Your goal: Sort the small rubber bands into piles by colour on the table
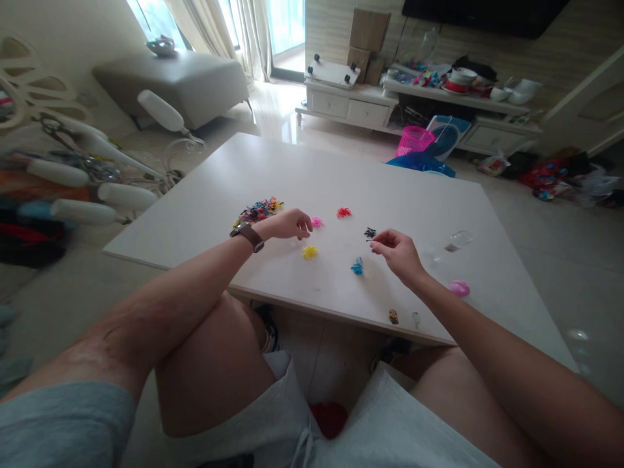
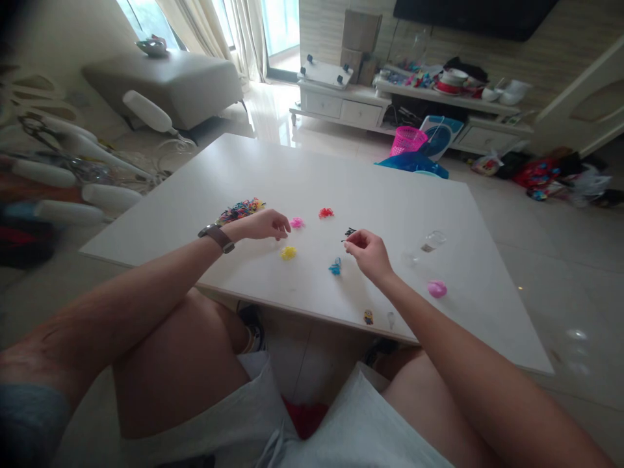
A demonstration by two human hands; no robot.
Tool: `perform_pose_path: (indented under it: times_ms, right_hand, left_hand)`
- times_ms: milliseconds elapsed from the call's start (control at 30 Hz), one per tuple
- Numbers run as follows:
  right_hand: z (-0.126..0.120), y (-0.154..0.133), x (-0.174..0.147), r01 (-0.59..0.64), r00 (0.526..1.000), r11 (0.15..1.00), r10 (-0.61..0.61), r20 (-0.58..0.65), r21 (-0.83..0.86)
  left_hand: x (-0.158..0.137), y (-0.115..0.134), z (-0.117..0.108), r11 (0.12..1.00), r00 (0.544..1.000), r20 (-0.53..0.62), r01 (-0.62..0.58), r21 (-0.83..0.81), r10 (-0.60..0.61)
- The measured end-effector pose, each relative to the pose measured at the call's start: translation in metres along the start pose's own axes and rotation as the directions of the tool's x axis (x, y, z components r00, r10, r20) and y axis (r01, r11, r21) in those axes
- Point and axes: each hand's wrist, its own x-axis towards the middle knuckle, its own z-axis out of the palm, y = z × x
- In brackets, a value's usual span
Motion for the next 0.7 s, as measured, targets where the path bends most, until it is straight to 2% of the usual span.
perform_pose_path:
  times_ms: [100, 167, 267, 400, 467, 533, 633, 700]
  right_hand:
    - [-0.014, 0.028, 0.024, -0.004, 0.996, 0.986, -0.010, -0.086, -0.167]
    - [-0.021, 0.042, 0.035, -0.018, 0.992, 0.959, -0.019, -0.125, -0.282]
    - [-0.027, 0.054, 0.042, -0.006, 0.992, 0.919, -0.046, -0.122, -0.394]
    - [-0.028, 0.057, 0.042, 0.051, 0.997, 0.880, -0.071, -0.024, -0.472]
    - [-0.027, 0.058, 0.041, 0.064, 0.998, 0.867, -0.054, 0.035, -0.495]
    - [-0.026, 0.060, 0.042, 0.085, 0.995, 0.856, -0.049, 0.084, -0.510]
    - [-0.027, 0.062, 0.044, 0.146, 0.988, 0.817, -0.095, 0.119, -0.558]
    - [-0.029, 0.059, 0.044, 0.212, 0.977, 0.772, -0.158, 0.142, -0.599]
  left_hand:
    - [-0.005, -0.004, -0.011, 0.999, 0.994, -0.100, 0.051, -0.015, -0.052]
    - [-0.012, -0.007, -0.020, 0.992, 0.972, -0.197, 0.117, -0.054, -0.125]
    - [-0.027, -0.015, -0.035, 0.960, 0.902, -0.346, 0.197, -0.200, -0.257]
    - [-0.046, -0.031, -0.047, 0.922, 0.792, -0.492, 0.221, -0.319, -0.360]
    - [-0.054, -0.038, -0.050, 0.910, 0.753, -0.528, 0.235, -0.341, -0.392]
    - [-0.059, -0.044, -0.052, 0.895, 0.734, -0.534, 0.235, -0.380, -0.420]
    - [-0.064, -0.050, -0.055, 0.881, 0.732, -0.518, 0.245, -0.406, -0.442]
    - [-0.065, -0.052, -0.056, 0.897, 0.749, -0.507, 0.282, -0.339, -0.427]
